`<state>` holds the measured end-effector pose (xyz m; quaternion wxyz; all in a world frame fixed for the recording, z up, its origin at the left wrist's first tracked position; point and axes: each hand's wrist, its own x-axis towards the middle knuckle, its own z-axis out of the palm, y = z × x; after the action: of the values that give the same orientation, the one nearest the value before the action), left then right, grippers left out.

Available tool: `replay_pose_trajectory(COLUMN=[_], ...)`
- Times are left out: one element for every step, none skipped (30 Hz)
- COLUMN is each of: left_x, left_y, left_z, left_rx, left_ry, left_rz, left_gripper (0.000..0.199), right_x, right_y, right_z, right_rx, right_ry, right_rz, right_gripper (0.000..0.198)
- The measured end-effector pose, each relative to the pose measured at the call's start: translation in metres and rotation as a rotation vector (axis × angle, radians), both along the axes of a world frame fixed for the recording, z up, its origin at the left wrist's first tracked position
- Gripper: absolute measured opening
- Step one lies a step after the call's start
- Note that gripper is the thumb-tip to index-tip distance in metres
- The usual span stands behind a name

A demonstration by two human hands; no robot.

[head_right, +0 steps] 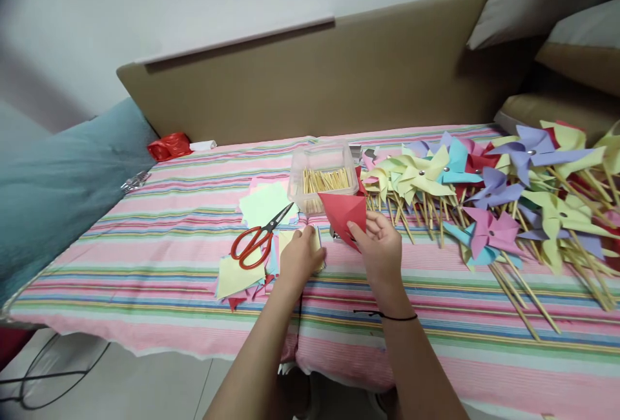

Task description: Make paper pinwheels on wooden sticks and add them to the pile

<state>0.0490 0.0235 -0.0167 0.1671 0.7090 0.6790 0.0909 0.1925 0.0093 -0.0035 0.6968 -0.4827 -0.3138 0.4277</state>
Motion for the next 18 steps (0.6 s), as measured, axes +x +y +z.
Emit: replay_pose_trajectory(left_x=[0.000, -0.001, -0.002, -0.003, -0.005, -0.007, -0.009, -0.012, -0.015, -0.018, -0.020, -0.023, -0.025, -0.026, -0.027, -0.028, -0.029, -0.030], left_y=[0.000, -0.001, -0.001, -0.002, -0.002, -0.002, -0.002, -0.001, 0.000, 0.002, 0.004, 0.006, 0.008, 0.010, 0.012, 0.013, 0.014, 0.014], left_z=[-0.001, -0.001, -0.002, -0.002, -0.003, -0.004, -0.005, -0.006, -0.007, -0.007, -0.008, -0.008, -0.007, -0.007, -0.005, -0.004, -0.002, 0.000], left_rx=[0.013, 0.024, 0.035, 0.044, 0.047, 0.045, 0.036, 0.022, 0.006, -0.008, -0.019, -0.026, -0.029, -0.033, -0.040, -0.053, -0.073, -0.116], left_ry=[-0.005, -0.016, -0.039, -0.075, -0.127, -0.197, -0.299, -0.417, -0.535, -0.641, -0.727, -0.792, -0.837, -0.875, -0.926, -0.979, -1.036, -1.122], left_rz=[0.006, 0.014, 0.023, 0.035, 0.050, 0.068, 0.098, 0.138, 0.182, 0.225, 0.262, 0.287, 0.300, 0.307, 0.317, 0.325, 0.327, 0.329], left_gripper=[0.040, 0.039, 0.040, 0.041, 0.043, 0.043, 0.041, 0.038, 0.032, 0.025, 0.020, 0.017, 0.019, 0.022, 0.027, 0.032, 0.038, 0.045], right_x=[0.001, 0.001, 0.001, 0.001, 0.001, 0.000, -0.001, -0.002, -0.004, -0.005, -0.006, -0.007, -0.007, -0.007, -0.007, -0.006, -0.005, -0.004], right_y=[0.000, 0.000, -0.001, -0.001, -0.002, -0.003, -0.004, -0.005, -0.006, -0.007, -0.007, -0.007, -0.007, -0.006, -0.005, -0.003, -0.001, 0.000], right_z=[-0.001, -0.001, -0.002, -0.002, -0.003, -0.003, -0.003, -0.002, -0.001, 0.000, 0.000, 0.000, 0.000, -0.001, -0.002, -0.003, -0.005, -0.007], right_rx=[0.002, 0.006, 0.013, 0.022, 0.029, 0.035, 0.040, 0.047, 0.062, 0.094, 0.141, 0.197, 0.254, 0.304, 0.345, 0.376, 0.398, 0.415], right_ry=[-0.002, -0.014, -0.036, -0.069, -0.108, -0.147, -0.180, -0.211, -0.248, -0.296, -0.361, -0.440, -0.524, -0.607, -0.682, -0.746, -0.799, -0.844], right_rz=[0.003, 0.009, 0.020, 0.034, 0.050, 0.068, 0.083, 0.098, 0.118, 0.146, 0.179, 0.214, 0.245, 0.262, 0.264, 0.256, 0.239, 0.220], right_gripper=[0.032, 0.031, 0.030, 0.029, 0.027, 0.026, 0.023, 0.021, 0.017, 0.013, 0.008, 0.009, 0.016, 0.023, 0.028, 0.031, 0.033, 0.033])
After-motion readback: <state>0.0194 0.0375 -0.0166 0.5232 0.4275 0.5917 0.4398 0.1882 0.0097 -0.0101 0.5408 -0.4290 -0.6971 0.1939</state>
